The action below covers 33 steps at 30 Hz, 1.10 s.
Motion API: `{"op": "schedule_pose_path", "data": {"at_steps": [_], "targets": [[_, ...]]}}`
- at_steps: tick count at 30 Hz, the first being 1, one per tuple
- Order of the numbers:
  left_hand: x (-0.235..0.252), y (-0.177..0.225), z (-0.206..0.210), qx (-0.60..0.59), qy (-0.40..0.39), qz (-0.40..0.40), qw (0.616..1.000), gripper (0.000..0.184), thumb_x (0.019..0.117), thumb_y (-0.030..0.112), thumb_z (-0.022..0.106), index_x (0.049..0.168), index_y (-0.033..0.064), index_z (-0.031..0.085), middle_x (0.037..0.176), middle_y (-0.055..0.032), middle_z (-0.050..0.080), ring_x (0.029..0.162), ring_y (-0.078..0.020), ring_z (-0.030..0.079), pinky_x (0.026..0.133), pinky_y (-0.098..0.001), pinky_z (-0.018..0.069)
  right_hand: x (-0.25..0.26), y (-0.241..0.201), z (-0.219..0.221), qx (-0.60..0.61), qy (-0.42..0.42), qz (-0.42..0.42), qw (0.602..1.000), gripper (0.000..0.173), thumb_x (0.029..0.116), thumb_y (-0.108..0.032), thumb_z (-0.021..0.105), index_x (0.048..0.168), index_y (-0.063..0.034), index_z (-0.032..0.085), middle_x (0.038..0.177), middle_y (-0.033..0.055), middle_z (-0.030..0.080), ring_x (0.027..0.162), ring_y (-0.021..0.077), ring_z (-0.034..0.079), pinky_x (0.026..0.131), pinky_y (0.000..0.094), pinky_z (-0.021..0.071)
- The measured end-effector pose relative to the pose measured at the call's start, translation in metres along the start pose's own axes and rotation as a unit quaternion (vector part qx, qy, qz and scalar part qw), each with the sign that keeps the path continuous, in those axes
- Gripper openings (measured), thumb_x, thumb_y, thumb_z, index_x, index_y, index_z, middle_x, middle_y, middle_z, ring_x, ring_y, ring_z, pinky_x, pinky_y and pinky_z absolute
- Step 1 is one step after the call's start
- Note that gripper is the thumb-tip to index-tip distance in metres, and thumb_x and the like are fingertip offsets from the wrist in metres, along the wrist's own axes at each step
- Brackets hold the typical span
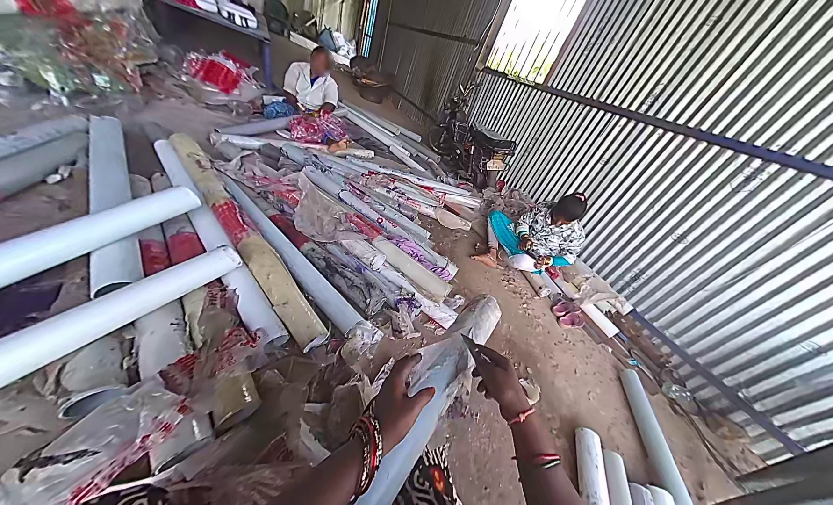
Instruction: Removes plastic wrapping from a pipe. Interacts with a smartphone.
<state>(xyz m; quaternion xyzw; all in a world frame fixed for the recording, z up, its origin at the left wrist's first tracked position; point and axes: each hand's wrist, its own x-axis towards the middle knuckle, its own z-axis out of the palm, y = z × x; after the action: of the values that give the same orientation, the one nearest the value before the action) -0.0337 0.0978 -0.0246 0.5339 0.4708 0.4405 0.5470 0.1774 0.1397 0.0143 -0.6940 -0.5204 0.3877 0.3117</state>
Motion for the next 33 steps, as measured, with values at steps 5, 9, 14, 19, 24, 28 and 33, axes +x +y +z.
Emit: {"op": "schedule_pose_path", "data": {"at_steps": [5,9,14,19,24,28,33], "targets": [[-0.001,-0.001,0.003,0.012,-0.004,0.007,1.0,0.064,0.092,0.007,0.07,0.148,-0.0081,0.043,0.155,-0.0279,0.04,0.137,-0.0337,0.05,0.11,-0.0412,0.0453,-0.053,-0.025,0.009,-0.389,-0.013,-0.033,0.921,0.042,0.109,-0.021,0.042,0.149,-0.0176,0.056,0.123,0.0204,0.069,0.11,0.0387,0.068,0.094,0.0581,0.0513],[-0.001,0.003,0.005,0.015,-0.005,0.004,1.0,0.064,0.0917,0.006,0.07,0.148,-0.0081,0.043,0.157,-0.0275,0.039,0.139,-0.0339,0.048,0.111,-0.0423,0.0437,-0.07,-0.046,0.021,-0.513,-0.043,0.057,0.856,0.047,0.1088,-0.023,0.041,0.155,-0.0256,0.046,0.137,0.0197,0.062,0.116,0.0399,0.065,0.092,0.0576,0.0523],[-0.003,0.004,0.009,0.016,-0.008,0.01,1.0,0.065,0.0913,0.007,0.07,0.148,-0.0085,0.044,0.157,-0.0277,0.038,0.141,-0.0334,0.047,0.113,-0.0412,0.0433,-0.059,-0.042,0.028,-0.531,-0.043,0.062,0.844,0.051,0.1065,-0.019,0.044,0.157,-0.0245,0.043,0.138,0.0222,0.059,0.114,0.0415,0.065,0.09,0.0576,0.053],[-0.003,0.0,0.007,0.022,-0.009,0.018,1.0,0.065,0.0912,0.008,0.07,0.148,-0.0083,0.043,0.157,-0.0274,0.039,0.142,-0.0322,0.046,0.113,-0.0404,0.0429,-0.04,-0.042,0.023,-0.529,-0.052,0.033,0.847,0.05,0.1066,-0.018,0.044,0.156,-0.0269,0.045,0.139,0.0229,0.058,0.116,0.0424,0.064,0.093,0.0584,0.052],[-0.002,-0.001,0.004,0.016,-0.003,0.019,1.0,0.064,0.0915,0.007,0.07,0.148,-0.0086,0.043,0.156,-0.0277,0.039,0.141,-0.0324,0.047,0.112,-0.0399,0.044,-0.041,-0.057,-0.003,-0.516,-0.057,0.022,0.855,0.044,0.1092,-0.024,0.043,0.152,-0.0272,0.051,0.136,0.0193,0.063,0.121,0.0398,0.063,0.096,0.0597,0.0496],[0.0,-0.003,0.002,0.01,-0.001,0.014,1.0,0.064,0.0922,0.007,0.069,0.149,-0.0086,0.042,0.157,-0.028,0.038,0.141,-0.0331,0.046,0.113,-0.0407,0.0431,-0.053,-0.052,-0.002,-0.532,-0.07,0.019,0.844,0.044,0.1087,-0.023,0.043,0.152,-0.0277,0.051,0.136,0.0195,0.062,0.119,0.04,0.064,0.096,0.0592,0.0498],[-0.001,0.001,0.003,0.005,-0.007,0.004,1.0,0.064,0.0926,0.006,0.069,0.149,-0.0079,0.042,0.158,-0.0275,0.037,0.141,-0.0329,0.046,0.113,-0.0407,0.0438,-0.047,-0.04,0.004,-0.534,-0.068,0.005,0.843,0.047,0.1074,-0.02,0.045,0.153,-0.0281,0.05,0.137,0.0216,0.06,0.113,0.0421,0.066,0.091,0.0596,0.0517]]}}
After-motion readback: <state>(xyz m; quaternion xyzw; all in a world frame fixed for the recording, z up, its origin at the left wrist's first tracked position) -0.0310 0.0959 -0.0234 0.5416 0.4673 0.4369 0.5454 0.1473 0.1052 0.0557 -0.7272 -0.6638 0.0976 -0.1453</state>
